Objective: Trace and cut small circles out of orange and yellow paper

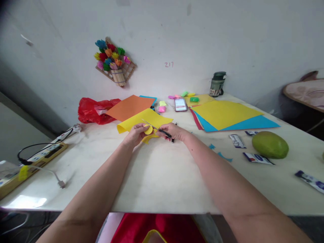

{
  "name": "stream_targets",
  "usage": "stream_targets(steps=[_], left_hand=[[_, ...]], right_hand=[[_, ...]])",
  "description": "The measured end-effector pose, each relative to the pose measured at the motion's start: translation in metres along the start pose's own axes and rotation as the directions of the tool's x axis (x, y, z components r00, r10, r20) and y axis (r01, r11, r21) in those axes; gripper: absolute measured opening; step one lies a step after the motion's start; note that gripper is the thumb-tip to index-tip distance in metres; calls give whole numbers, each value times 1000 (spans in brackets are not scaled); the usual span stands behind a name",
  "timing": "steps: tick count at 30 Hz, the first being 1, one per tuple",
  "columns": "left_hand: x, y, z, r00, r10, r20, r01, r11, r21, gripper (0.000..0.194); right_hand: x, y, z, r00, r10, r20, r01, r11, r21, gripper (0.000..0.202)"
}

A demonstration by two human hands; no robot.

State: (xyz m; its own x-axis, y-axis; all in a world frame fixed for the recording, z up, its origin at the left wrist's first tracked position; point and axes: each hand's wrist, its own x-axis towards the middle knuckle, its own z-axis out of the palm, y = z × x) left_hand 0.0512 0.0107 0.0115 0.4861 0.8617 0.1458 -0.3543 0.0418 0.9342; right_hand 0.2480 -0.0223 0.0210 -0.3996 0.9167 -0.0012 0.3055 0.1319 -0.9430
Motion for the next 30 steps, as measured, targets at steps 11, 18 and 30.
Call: stream_targets(steps=[11, 18, 30], left_hand=[[-1, 2, 2, 1000, -9, -4, 9, 1000, -5, 22], [-2, 3, 2, 1000, -22, -19, 22, 1000, -5, 23], [-1, 2, 1, 1000, -21, -22, 21, 1000, -8, 22]], right_hand=[[-3, -7, 3, 1000, 23, 3, -23, 1000, -12, 34], [-3, -7, 3, 1000, 16, -1, -16, 1000, -9, 31], [-1, -1, 2, 1000, 2, -7, -2, 1000, -14, 35]])
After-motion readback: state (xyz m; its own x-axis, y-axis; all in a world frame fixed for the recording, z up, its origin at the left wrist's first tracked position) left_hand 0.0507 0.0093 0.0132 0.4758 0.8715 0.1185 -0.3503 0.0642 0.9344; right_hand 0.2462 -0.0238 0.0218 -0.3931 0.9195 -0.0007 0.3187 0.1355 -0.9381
